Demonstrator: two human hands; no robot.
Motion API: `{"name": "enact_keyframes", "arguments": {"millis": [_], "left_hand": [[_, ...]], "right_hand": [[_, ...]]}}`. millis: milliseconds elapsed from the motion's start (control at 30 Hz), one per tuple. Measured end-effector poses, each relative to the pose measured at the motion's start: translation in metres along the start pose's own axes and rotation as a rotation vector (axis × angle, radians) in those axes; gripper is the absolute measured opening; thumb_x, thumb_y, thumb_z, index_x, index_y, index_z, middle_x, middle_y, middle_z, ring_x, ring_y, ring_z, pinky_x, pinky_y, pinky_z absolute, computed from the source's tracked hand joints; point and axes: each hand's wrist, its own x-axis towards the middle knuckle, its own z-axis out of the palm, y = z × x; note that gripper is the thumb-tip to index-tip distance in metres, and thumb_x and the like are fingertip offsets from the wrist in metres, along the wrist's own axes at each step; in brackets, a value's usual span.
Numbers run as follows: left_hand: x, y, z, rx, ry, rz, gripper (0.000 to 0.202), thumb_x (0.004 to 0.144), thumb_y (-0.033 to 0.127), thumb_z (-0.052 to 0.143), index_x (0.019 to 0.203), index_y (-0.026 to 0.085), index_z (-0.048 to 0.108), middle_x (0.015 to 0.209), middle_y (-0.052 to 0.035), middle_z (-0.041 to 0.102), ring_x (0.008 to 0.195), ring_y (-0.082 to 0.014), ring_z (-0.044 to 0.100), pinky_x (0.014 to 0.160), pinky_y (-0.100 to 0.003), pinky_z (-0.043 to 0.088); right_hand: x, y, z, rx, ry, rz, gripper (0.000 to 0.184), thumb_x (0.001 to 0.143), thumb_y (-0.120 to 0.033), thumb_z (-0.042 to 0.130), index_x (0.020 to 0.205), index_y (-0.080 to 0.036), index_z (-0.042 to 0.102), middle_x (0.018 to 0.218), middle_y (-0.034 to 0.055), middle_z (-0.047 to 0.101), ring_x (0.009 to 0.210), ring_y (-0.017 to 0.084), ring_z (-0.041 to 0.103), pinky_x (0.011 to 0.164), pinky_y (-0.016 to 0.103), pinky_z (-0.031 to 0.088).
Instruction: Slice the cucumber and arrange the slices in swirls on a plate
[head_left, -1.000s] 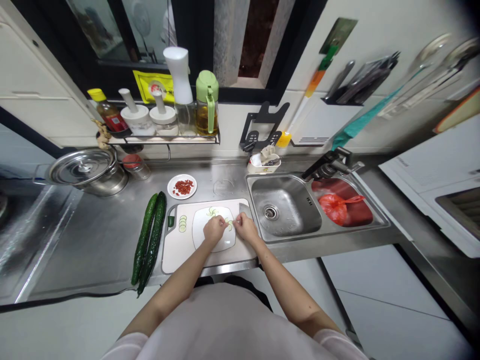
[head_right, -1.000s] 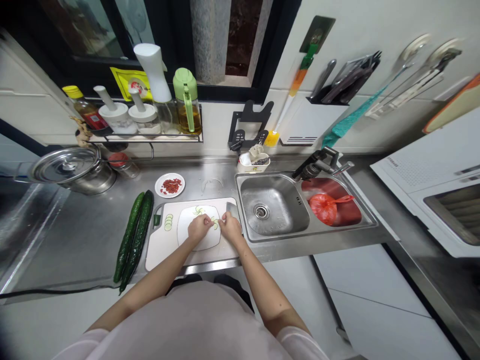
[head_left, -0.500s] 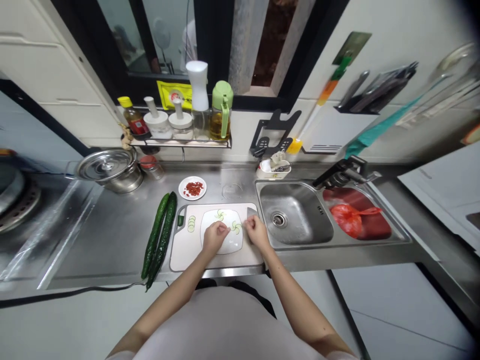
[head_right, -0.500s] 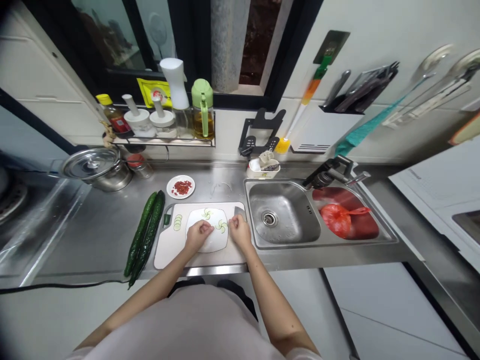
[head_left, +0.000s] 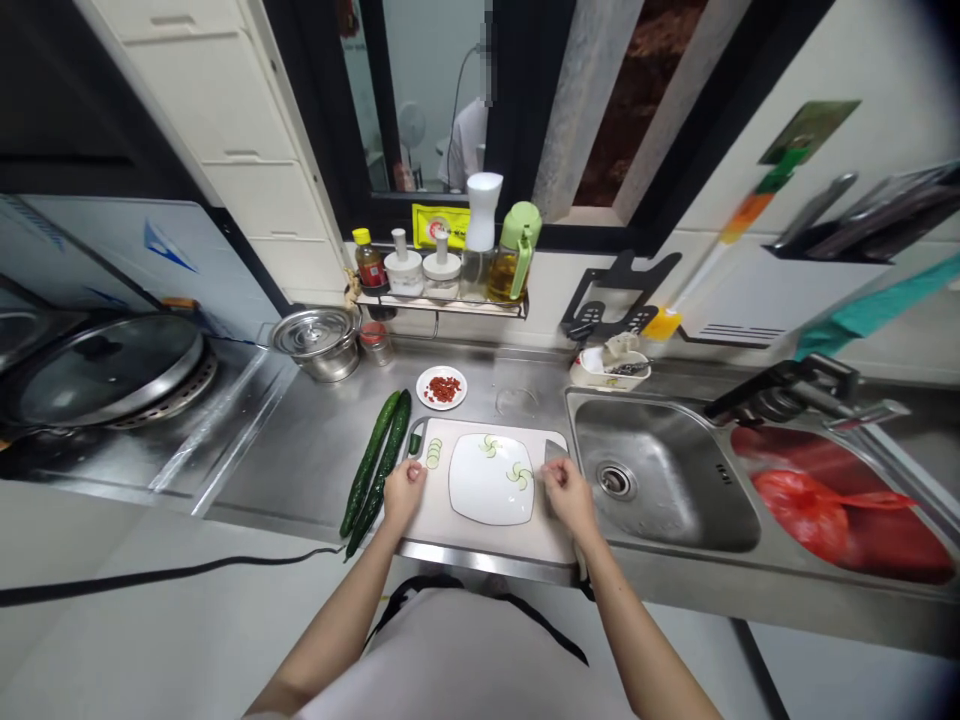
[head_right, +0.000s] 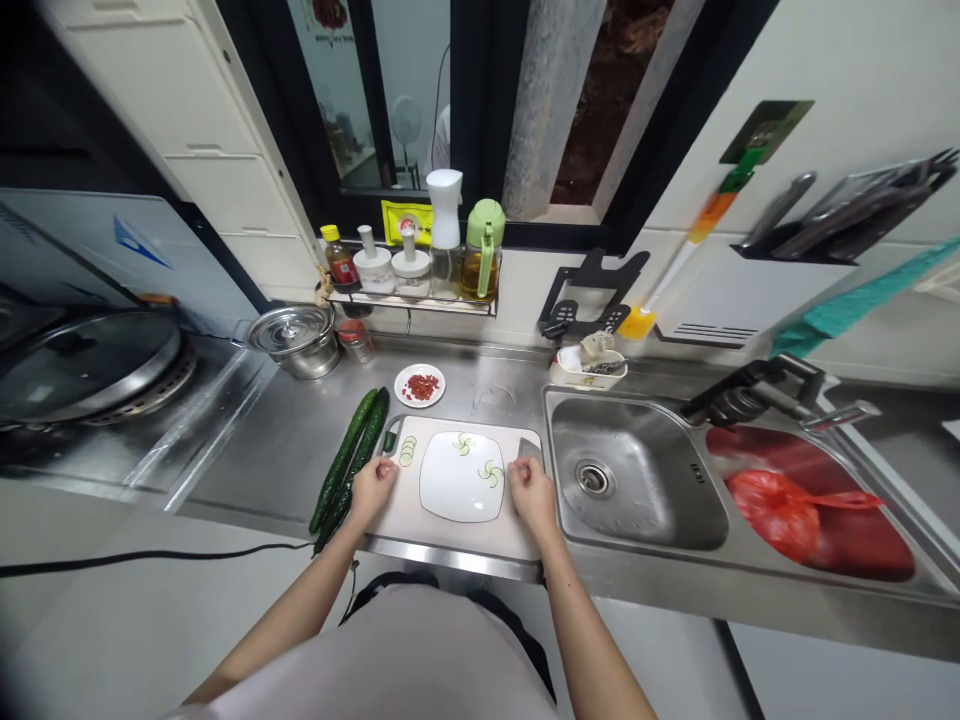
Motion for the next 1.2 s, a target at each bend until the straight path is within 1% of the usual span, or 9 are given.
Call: {"name": "enact_keyframes", "arguments": {"millis": [133,300,433,533,700,800,900,1000,1200], "left_hand": [[0.006,0.002,-0.001,0.062,-0.035,0.017,0.014,0.081,0.026,0.058,0.092,0.020,0.065,0.079,-0.0023,0.068,0.076,-0.0167,0.064,0.072,-0.024,0.043],[0.016,0.011,0.009,0.150,-0.052,0.028,0.020,0.084,0.028,0.058,0.101,0.018,0.062,0.088,-0.0063,0.069,0.086,-0.0199,0.065,0.075,-0.026,0.042],[0.018,0.017,0.017,0.225,-0.055,-0.016,0.022,0.084,0.030,0.058,0.103,0.018,0.061,0.102,-0.0095,0.068,0.094,-0.0214,0.064,0.075,-0.026,0.041],[0.018,0.019,0.020,0.220,-0.037,-0.017,0.018,0.084,0.028,0.058,0.100,0.019,0.061,0.107,-0.0097,0.066,0.094,-0.0204,0.064,0.075,-0.026,0.041],[0.019,0.019,0.022,0.166,-0.025,0.011,0.010,0.084,0.021,0.056,0.092,0.020,0.061,0.099,-0.0062,0.067,0.088,-0.0177,0.063,0.072,-0.025,0.041],[0.021,0.016,0.022,0.142,-0.016,0.002,0.012,0.085,0.017,0.052,0.091,0.021,0.062,0.090,-0.0047,0.069,0.084,-0.0172,0.064,0.070,-0.024,0.040],[0.023,0.013,0.023,0.116,-0.007,0.013,0.014,0.085,0.016,0.051,0.088,0.021,0.064,0.085,-0.0042,0.070,0.082,-0.0174,0.064,0.070,-0.024,0.040],[0.025,0.009,0.023,0.089,-0.012,0.044,0.017,0.083,0.014,0.051,0.089,0.020,0.067,0.087,-0.0045,0.071,0.083,-0.0171,0.065,0.072,-0.024,0.041],[0.026,0.005,0.023,0.098,-0.016,0.105,0.030,0.081,0.010,0.051,0.102,0.018,0.069,0.100,-0.0077,0.071,0.092,-0.0183,0.065,0.082,-0.025,0.044]], "right_hand": [[-0.006,-0.004,-0.001,0.021,0.008,0.001,0.033,0.076,-0.052,0.046,0.079,-0.021,0.056,0.056,-0.0022,0.052,0.054,0.016,0.049,0.057,0.027,0.037],[-0.014,-0.008,-0.003,0.031,-0.013,0.018,0.033,0.074,-0.053,0.046,0.078,-0.022,0.055,0.053,-0.0032,0.049,0.053,0.016,0.049,0.056,0.027,0.037],[-0.019,-0.011,-0.004,0.032,-0.034,0.025,0.030,0.075,-0.051,0.048,0.077,-0.022,0.055,0.054,-0.0028,0.050,0.054,0.017,0.051,0.056,0.028,0.038],[-0.022,-0.013,-0.004,0.041,-0.031,0.009,0.030,0.076,-0.051,0.047,0.077,-0.022,0.055,0.054,-0.0026,0.050,0.053,0.017,0.051,0.056,0.028,0.039],[-0.024,-0.016,-0.003,0.040,-0.040,-0.016,0.031,0.077,-0.052,0.045,0.077,-0.023,0.055,0.053,-0.0035,0.048,0.052,0.016,0.049,0.055,0.028,0.037],[-0.024,-0.017,-0.001,0.038,-0.047,-0.024,0.031,0.076,-0.052,0.045,0.075,-0.022,0.055,0.053,-0.0038,0.046,0.052,0.016,0.048,0.054,0.027,0.036],[-0.022,-0.017,0.003,0.044,-0.050,-0.023,0.032,0.076,-0.053,0.045,0.076,-0.022,0.055,0.053,-0.0043,0.045,0.052,0.016,0.048,0.054,0.027,0.036],[-0.021,-0.017,0.007,0.051,-0.061,-0.028,0.032,0.076,-0.052,0.045,0.077,-0.022,0.055,0.052,-0.0047,0.045,0.051,0.015,0.048,0.054,0.027,0.036],[-0.021,-0.021,0.010,0.051,-0.083,-0.035,0.032,0.077,-0.051,0.045,0.078,-0.021,0.055,0.054,-0.0036,0.047,0.053,0.015,0.047,0.055,0.026,0.035]]}}
